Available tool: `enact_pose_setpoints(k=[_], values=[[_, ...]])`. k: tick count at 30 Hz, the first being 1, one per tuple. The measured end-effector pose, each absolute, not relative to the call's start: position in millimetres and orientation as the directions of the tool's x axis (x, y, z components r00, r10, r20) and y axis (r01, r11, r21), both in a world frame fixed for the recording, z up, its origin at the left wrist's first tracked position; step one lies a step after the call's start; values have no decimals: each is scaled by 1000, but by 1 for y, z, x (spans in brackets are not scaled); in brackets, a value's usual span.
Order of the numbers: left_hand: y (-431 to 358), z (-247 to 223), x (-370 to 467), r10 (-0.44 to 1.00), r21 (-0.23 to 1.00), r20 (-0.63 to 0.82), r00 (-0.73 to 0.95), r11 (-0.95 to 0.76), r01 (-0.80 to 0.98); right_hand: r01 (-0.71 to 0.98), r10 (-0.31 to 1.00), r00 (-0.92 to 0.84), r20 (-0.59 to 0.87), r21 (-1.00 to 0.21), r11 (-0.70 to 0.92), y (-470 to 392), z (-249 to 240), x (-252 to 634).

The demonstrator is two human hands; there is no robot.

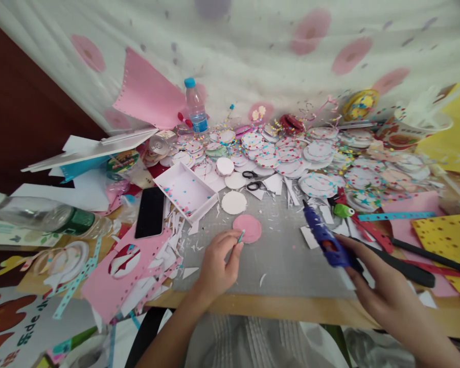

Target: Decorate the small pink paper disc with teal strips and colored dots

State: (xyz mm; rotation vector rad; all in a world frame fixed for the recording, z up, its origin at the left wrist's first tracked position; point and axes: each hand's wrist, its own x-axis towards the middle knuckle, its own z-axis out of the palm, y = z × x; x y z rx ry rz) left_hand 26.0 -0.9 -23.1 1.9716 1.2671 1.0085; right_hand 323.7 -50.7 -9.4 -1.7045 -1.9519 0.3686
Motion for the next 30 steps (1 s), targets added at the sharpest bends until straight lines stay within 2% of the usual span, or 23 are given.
enact_pose_setpoints(k=[2,4,7,9,12,14,16,19,21,26,30], values=[[-1,-24,25,935,823,230,271,-335,459,751,987,31,158,-655,81,-56,-8,322],[-1,-26,27,942,847,179,284,-294,442,651,976,204,72,-755,-81,-59,-11,316],[-1,-29,36,954,870,134,268,-243,430,501,882,469,-43,-810,-306,-58,-17,302],[-2,-31,44,962,886,126,241,-219,410,425,830,547,-109,-818,-387,-54,-19,294],[-3,-29,55,973,910,150,177,-206,361,376,841,494,-219,-818,-434,-45,-17,284],[-4,-25,56,981,922,161,111,-190,339,374,873,428,-233,-834,-406,-39,-15,278],[-6,-21,50,993,944,98,63,-113,309,378,891,397,-220,-845,-377,-35,-15,272],[-6,-18,35,983,971,-88,161,48,235,379,902,364,-233,-847,-372,-30,-20,265],[-5,-21,26,951,972,-146,271,88,216,399,907,340,-249,-835,-379,-26,-24,263],[1,-33,27,893,976,-202,403,149,157,477,916,277,-289,-787,-392,-14,-31,266],[4,-36,33,889,976,-155,430,69,209,499,932,237,-273,-789,-358,-12,-33,265]])
